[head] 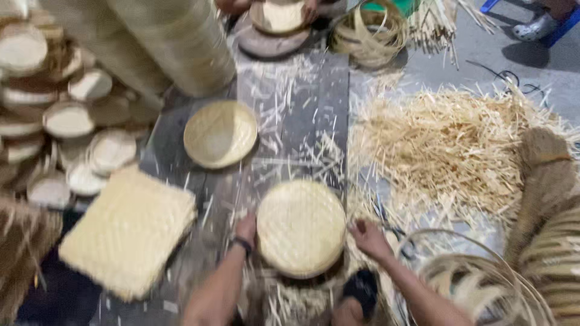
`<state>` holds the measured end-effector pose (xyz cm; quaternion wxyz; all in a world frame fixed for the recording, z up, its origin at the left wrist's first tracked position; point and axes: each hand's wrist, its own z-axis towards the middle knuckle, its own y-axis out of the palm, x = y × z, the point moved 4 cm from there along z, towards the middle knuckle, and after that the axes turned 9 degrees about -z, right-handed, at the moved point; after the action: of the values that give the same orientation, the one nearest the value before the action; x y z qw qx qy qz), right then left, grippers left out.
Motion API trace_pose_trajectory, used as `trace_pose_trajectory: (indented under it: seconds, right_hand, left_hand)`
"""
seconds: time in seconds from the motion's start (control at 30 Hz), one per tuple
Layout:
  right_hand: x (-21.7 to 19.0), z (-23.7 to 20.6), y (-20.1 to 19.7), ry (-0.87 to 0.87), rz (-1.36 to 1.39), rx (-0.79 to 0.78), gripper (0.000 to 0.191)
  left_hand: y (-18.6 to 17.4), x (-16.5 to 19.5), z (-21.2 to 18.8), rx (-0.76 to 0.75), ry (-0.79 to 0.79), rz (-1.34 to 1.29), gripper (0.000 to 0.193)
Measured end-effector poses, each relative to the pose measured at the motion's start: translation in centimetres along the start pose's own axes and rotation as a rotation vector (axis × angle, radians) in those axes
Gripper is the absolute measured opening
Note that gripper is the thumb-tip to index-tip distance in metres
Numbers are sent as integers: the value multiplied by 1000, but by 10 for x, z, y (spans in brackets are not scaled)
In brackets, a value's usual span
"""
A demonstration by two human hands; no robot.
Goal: The person places a woven bamboo mat into a circular wooden mold, then uses shears to trim the excess bamboo strips flush with the mold edge. The person repeats this process with multiple mats, stacking the finished pieces.
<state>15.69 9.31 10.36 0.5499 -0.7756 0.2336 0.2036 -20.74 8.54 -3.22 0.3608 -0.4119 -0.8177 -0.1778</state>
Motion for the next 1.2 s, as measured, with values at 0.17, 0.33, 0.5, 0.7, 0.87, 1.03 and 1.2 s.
trace_pose_trajectory:
  seconds: [0.17,0.33,0.5,0.7,0.87,1.03,1.2]
  right_hand:
    - [2,33,68,643,1079,-29,70]
    - [4,30,45,502,983,116,73]
    - [27,22,-5,266,1148,163,76]
    - [81,16,50,360,584,211,72]
    - [76,-2,81,368,63,240,75]
    - [0,27,77,-268,-427,129,85]
    - [-34,54,63,-600,-500,197,68]
  left_hand:
    - [22,-20,17,114,-124,-409,57]
    - [26,-20,10,49,-12,-466,52]
    - [15,-6,6,-194,234,-419,52]
    - [24,-37,21,-251,99,-162,65]
    - [30,-49,-8,13,439,435,79]
    - [86,-75,-85,161,454,931,108]
    - [93,-69,-96,90,388,1061,93]
